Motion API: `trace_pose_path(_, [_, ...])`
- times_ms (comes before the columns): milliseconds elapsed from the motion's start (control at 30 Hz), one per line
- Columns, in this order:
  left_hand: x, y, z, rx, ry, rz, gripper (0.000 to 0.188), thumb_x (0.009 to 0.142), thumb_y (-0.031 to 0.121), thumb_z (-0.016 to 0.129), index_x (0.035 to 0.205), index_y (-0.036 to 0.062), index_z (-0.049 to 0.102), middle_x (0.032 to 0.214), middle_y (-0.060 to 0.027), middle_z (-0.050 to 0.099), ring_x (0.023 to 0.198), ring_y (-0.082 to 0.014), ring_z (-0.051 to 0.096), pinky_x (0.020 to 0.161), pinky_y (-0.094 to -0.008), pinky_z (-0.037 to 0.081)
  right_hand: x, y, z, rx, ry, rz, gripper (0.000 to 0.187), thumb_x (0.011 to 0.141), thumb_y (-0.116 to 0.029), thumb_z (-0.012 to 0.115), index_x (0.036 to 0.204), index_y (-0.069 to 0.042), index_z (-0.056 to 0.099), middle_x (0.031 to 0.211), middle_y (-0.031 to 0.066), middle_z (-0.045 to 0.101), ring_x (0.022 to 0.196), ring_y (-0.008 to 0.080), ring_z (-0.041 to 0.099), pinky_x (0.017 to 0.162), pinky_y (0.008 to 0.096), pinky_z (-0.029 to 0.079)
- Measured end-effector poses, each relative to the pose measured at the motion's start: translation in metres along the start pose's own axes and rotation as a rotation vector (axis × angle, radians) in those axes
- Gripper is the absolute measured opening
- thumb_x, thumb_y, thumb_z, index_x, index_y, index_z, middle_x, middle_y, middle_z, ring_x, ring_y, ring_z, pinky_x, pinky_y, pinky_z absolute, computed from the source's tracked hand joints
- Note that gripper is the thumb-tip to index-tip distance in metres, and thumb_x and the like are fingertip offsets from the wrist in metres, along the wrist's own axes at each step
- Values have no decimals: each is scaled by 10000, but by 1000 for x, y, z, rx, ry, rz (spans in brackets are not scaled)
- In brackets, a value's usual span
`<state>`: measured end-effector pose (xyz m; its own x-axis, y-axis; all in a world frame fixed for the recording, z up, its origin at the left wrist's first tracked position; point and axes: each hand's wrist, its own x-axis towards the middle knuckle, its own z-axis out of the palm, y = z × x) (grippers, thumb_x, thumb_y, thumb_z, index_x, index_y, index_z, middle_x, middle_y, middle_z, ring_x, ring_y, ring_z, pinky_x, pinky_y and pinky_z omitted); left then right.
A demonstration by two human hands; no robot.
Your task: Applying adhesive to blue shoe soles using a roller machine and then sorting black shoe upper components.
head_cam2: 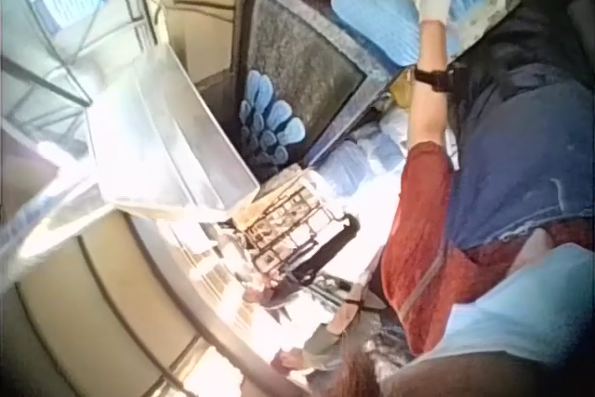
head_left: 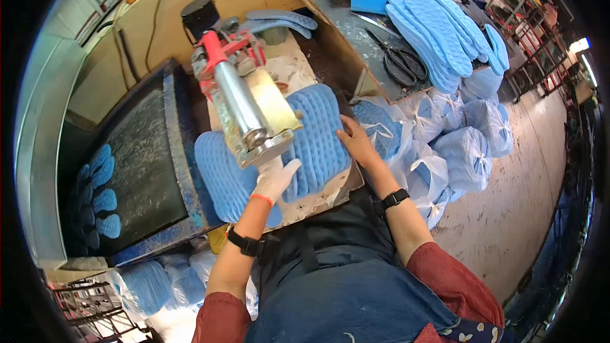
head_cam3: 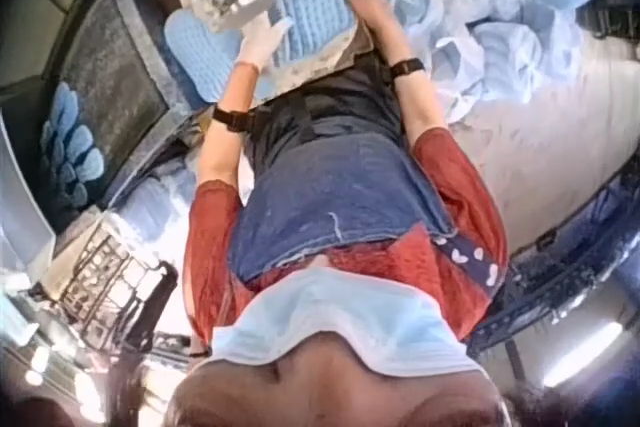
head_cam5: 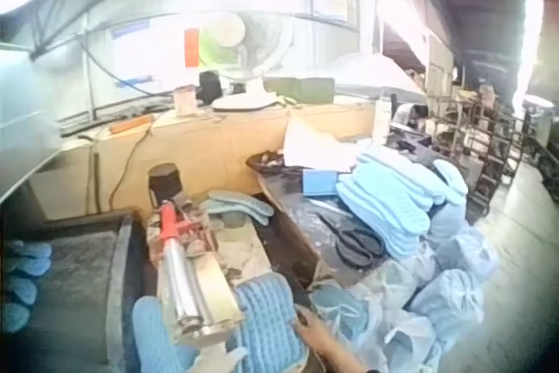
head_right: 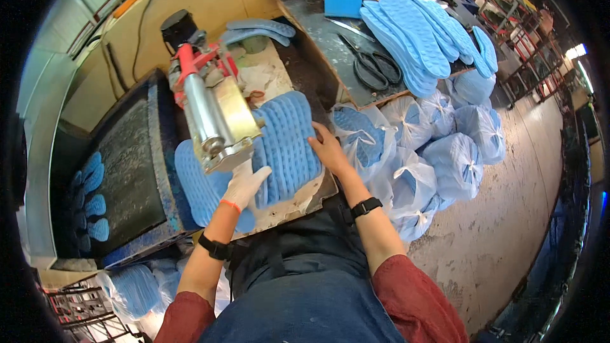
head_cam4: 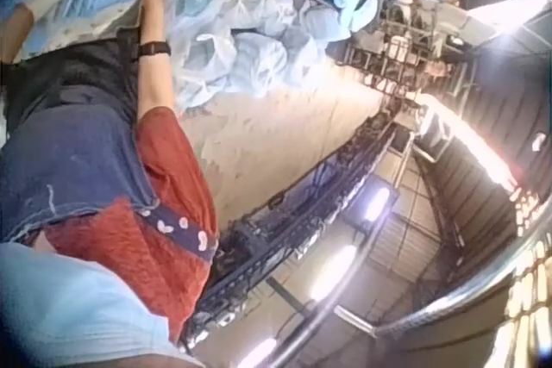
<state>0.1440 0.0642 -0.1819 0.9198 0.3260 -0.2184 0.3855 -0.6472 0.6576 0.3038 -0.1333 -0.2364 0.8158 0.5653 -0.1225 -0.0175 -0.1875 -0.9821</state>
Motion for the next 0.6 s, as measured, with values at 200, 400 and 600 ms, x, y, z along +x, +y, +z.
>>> trace_pose_path(200, [1, 1, 2, 6, -36, -147, 756, 832, 471, 586, 1402, 35, 347, 1446, -261, 303, 1318, -415, 316, 1080, -442, 279, -1, -10, 5, -239, 58, -327, 544, 893, 33, 483, 1401, -142, 401, 1240, 155, 545, 1118, 265, 539, 951, 318, 413])
trace_pose_path(400, [-2, 12, -5, -7, -55, -249, 728, 831, 513, 561, 1351, 23, 422, 1395, -263, 384, 1275, -412, 381, 1052, -445, 310, 9, -11, -1, -411, -152, -263, 525, 853, 43, 463, 1302, -224, 517, 1157, 194, 569, 1036, 363, 570, 921, 383, 439])
trace_pose_path(600, [-4, 11, -6, -39, -86, -203, 774, 824, 459, 571, 1431, 66, 295, 1380, -271, 397, 1269, -414, 400, 1051, -433, 305, 15, -30, 26, -522, 165, -245, 267, 811, -201, 641, 1074, -156, 637, 1253, 231, 496, 1154, 398, 481, 964, 437, 394])
